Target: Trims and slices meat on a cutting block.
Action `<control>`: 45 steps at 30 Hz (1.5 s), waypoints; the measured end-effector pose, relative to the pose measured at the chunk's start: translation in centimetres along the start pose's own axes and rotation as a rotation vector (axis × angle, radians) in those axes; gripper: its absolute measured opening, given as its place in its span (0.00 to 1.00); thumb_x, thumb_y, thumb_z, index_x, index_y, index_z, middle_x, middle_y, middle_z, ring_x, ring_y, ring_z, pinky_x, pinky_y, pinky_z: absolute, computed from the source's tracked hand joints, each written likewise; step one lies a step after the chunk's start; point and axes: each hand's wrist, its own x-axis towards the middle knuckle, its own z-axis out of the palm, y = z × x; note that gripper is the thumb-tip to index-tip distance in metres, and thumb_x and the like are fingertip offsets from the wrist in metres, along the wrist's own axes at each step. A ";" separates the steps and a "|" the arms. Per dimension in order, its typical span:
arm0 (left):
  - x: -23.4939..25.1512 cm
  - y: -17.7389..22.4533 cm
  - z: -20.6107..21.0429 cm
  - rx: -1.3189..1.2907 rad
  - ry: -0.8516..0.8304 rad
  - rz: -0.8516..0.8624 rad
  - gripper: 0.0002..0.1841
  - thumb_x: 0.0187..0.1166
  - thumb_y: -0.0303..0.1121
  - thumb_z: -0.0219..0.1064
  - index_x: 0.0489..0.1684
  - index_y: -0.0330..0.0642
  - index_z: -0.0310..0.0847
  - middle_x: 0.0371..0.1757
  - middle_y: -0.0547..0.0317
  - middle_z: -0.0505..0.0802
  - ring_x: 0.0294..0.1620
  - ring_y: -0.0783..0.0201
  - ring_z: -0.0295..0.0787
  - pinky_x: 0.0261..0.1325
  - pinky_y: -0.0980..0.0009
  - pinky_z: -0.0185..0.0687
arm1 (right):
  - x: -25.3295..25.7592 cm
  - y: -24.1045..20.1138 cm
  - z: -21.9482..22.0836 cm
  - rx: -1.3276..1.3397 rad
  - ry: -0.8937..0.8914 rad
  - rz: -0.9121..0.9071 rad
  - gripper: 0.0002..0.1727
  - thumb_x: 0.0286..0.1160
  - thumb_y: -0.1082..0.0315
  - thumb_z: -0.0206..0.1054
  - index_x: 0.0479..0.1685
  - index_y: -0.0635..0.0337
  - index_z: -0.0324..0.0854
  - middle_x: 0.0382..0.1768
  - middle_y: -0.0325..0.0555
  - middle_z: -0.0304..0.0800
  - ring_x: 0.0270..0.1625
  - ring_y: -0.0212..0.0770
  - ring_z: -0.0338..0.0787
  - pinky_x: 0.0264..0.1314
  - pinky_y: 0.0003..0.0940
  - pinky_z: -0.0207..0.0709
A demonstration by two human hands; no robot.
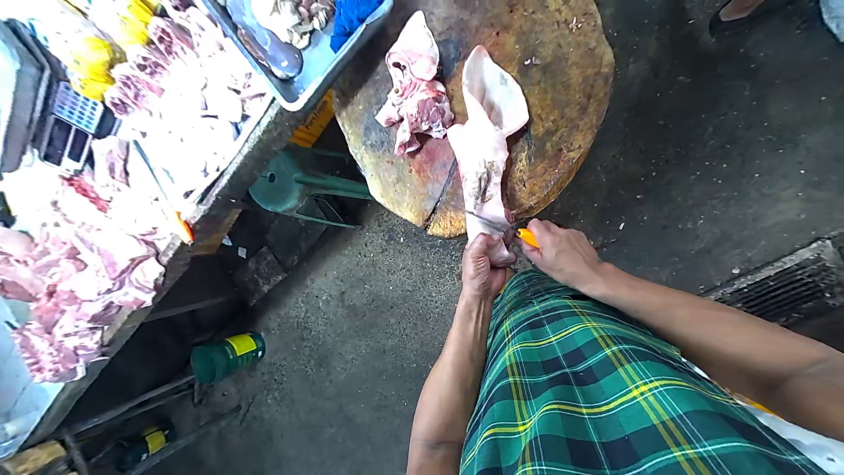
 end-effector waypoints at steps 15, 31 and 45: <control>0.0 -0.1 -0.9 0.037 -0.044 0.071 0.18 0.67 0.41 0.74 0.54 0.49 0.82 0.44 0.57 0.92 0.40 0.64 0.91 0.41 0.63 0.90 | 0.2 0.8 -1.0 0.073 -0.082 0.109 0.24 0.88 0.41 0.55 0.48 0.54 0.79 0.31 0.48 0.88 0.33 0.53 0.91 0.32 0.57 0.84; -0.2 -0.2 -1.4 -0.058 -0.063 0.015 0.18 0.62 0.39 0.73 0.52 0.47 0.82 0.47 0.54 0.92 0.46 0.60 0.92 0.47 0.61 0.90 | 1.2 1.7 -1.0 0.035 -0.155 0.170 0.26 0.87 0.38 0.55 0.46 0.53 0.80 0.29 0.51 0.88 0.35 0.56 0.92 0.35 0.61 0.83; 0.6 0.3 -1.9 0.010 -0.187 0.037 0.27 0.54 0.45 0.82 0.55 0.48 0.84 0.49 0.52 0.94 0.44 0.60 0.93 0.41 0.62 0.91 | 2.0 1.0 -1.9 0.094 -0.135 0.048 0.25 0.87 0.39 0.56 0.45 0.54 0.80 0.30 0.49 0.87 0.35 0.53 0.91 0.36 0.58 0.84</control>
